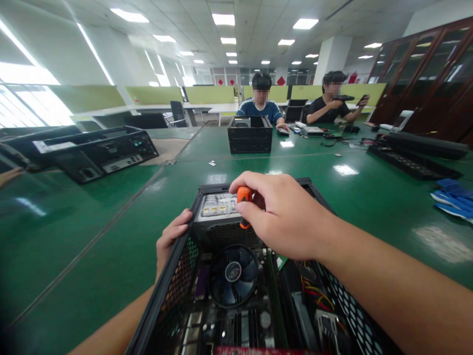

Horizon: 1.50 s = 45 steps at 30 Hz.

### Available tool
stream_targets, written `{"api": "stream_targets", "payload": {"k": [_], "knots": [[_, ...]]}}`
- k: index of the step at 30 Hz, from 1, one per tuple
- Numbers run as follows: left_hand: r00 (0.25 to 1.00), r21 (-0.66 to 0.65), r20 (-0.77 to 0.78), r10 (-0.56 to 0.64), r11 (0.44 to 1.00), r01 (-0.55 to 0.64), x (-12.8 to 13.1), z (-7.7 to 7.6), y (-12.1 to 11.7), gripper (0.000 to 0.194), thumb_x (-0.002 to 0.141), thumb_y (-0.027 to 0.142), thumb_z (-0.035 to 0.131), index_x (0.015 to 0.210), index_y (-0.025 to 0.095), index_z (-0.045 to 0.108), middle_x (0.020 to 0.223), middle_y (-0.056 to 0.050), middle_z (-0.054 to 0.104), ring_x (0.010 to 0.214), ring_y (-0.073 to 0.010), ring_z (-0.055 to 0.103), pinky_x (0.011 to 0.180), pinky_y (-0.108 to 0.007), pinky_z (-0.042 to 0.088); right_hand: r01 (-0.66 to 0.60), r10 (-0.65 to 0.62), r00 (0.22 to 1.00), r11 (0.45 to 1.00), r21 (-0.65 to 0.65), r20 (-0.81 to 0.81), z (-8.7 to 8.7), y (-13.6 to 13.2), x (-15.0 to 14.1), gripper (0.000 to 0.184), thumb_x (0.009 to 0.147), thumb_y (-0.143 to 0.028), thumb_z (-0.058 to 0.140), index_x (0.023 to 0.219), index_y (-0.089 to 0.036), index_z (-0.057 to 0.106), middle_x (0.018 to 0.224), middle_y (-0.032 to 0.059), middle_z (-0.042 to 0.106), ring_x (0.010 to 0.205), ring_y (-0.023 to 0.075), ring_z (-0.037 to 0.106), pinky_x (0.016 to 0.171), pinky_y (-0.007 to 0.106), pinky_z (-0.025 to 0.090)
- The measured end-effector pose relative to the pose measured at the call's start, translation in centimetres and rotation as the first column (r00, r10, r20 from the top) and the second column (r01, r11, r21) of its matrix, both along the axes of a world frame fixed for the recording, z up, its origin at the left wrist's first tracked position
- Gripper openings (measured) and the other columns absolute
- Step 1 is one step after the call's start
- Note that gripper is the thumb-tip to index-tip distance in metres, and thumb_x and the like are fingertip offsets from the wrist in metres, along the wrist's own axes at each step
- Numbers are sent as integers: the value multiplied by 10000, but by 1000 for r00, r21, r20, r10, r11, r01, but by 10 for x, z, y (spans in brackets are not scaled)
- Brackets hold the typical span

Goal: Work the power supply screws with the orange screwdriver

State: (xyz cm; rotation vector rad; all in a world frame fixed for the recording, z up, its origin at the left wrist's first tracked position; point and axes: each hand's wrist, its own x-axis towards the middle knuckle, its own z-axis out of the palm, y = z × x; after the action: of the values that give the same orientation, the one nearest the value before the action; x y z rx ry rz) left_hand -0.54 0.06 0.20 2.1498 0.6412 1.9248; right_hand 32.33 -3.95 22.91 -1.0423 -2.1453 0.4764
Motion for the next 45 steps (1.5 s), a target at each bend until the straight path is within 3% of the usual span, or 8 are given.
{"api": "stream_targets", "payload": {"k": [7, 12, 19, 26, 37, 45], "knots": [[1000, 12, 11, 18, 1000, -18, -1, 0, 3, 409, 1281, 446, 756, 1679, 371, 813, 1747, -77, 868, 1714, -310, 800, 1465, -495, 654, 26, -26, 1000, 998, -58, 14, 0, -1, -7, 198, 1094, -159, 693, 1177, -229, 858, 938, 2, 867, 821, 220, 731, 804, 367, 523], [1000, -18, 30, 3, 1000, -3, -3, -4, 3, 415, 1278, 516, 772, 1663, 370, 823, 1743, -93, 861, 1715, -333, 797, 1465, -513, 659, 11, -8, 999, 993, -115, 31, -1, -2, -7, 204, 1107, -160, 689, 1181, -225, 868, 978, 16, 886, 846, 227, 743, 829, 377, 533], [1000, -1, 20, 2, 1000, -2, 0, 0, 1, 414, 1285, 486, 754, 1670, 349, 817, 1745, -96, 863, 1719, -316, 796, 1479, -495, 645, 13, -7, 998, 995, -96, 62, -6, 0, -11, 208, 1094, -161, 703, 1171, -238, 880, 1040, 36, 914, 890, 239, 754, 832, 376, 520], [1000, -13, 14, 7, 1000, -7, -1, -1, 2, 421, 1287, 500, 755, 1683, 365, 810, 1753, -101, 859, 1699, -346, 808, 1487, -570, 637, 39, -35, 998, 995, -88, 53, -4, -1, -8, 221, 1125, -135, 703, 1205, -228, 886, 946, 3, 870, 826, 221, 753, 825, 367, 521], [1000, 33, -16, 8, 999, -8, 4, 6, 0, 429, 1314, 476, 695, 1707, 345, 805, 1760, -88, 862, 1728, -292, 786, 1480, -479, 625, 47, -38, 997, 990, -130, 70, -2, 1, -9, 224, 1122, -98, 724, 1200, -222, 893, 943, 1, 869, 821, 220, 727, 819, 361, 525], [1000, 19, -19, 20, 1000, -19, 2, 4, -1, 424, 1307, 470, 698, 1696, 340, 805, 1764, -96, 859, 1732, -300, 786, 1487, -496, 626, -41, 49, 997, 992, -116, 62, -2, -1, -3, 280, 1083, -131, 699, 1254, -231, 898, 1139, 49, 951, 980, 250, 823, 901, 366, 570]]}}
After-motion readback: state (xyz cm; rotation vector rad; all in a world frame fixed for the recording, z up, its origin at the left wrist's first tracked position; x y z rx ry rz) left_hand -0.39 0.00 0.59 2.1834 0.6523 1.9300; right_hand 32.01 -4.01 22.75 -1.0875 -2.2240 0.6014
